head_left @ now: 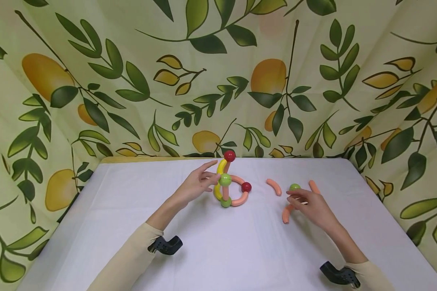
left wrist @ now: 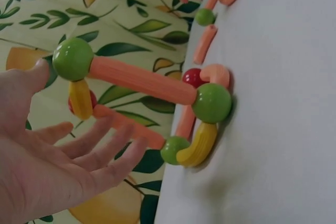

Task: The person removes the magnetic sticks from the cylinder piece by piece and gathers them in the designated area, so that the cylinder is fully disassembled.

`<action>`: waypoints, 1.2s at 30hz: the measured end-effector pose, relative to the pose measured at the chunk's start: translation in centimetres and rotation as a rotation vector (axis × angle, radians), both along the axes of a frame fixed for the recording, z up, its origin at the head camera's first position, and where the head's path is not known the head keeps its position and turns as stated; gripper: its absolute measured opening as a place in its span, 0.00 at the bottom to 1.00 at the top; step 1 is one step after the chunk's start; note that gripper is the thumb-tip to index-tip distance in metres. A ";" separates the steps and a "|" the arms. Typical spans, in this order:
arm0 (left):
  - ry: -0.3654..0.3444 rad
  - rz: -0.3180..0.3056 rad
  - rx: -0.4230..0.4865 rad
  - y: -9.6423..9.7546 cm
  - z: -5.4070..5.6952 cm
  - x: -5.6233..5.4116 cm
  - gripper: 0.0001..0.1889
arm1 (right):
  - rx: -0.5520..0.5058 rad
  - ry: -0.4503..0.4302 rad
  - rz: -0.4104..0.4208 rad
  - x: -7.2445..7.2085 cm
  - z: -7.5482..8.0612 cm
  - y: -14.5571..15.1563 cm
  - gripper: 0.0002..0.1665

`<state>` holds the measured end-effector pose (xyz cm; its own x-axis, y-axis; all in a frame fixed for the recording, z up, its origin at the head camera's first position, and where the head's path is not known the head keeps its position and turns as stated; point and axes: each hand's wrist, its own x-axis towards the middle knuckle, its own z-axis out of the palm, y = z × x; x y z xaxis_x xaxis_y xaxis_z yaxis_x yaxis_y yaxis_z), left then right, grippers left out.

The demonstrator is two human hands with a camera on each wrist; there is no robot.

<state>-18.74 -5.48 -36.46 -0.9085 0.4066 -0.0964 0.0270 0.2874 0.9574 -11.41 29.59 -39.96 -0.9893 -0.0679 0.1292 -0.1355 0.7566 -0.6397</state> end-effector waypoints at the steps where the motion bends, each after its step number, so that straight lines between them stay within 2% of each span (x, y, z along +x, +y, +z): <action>1: 0.007 0.007 -0.015 -0.1 0.1 -0.1 0.33 | 0.003 0.013 0.000 -0.1 0.1 -0.3 0.16; 7: 0.058 0.057 -0.097 0.0 0.4 -0.5 0.31 | 0.001 0.052 -0.005 -0.5 0.7 -2.1 0.15; 13: 0.180 0.094 -0.133 0.3 0.6 -1.5 0.31 | -0.046 0.063 0.044 -1.3 1.3 -4.7 0.15; 19: 0.320 0.124 -0.114 0.4 0.4 -2.7 0.29 | -0.073 0.107 0.106 -2.3 1.0 -7.7 0.16; 23: 0.448 0.126 -0.086 0.7 0.3 -3.4 0.25 | -0.116 0.112 0.160 -2.8 0.4 -9.1 0.19; 26: 0.508 0.118 -0.057 1.0 0.2 -3.9 0.23 | -0.151 0.125 0.195 -3.1 0.0 -9.9 0.19; 31: 0.499 0.086 -0.024 1.8 0.2 -4.4 0.23 | -0.195 0.121 0.257 -3.5 -0.8 -11.1 0.21; 36: 0.458 0.034 -0.028 2.5 0.7 -4.7 0.22 | -0.234 0.075 0.275 -3.6 -1.4 -12.3 0.25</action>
<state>-23.43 -3.00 -35.75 -0.8731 0.3783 0.3076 0.4354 0.3209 0.8411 -15.06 17.33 -41.37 -0.9254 -0.2903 0.2437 -0.3664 0.5200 -0.7716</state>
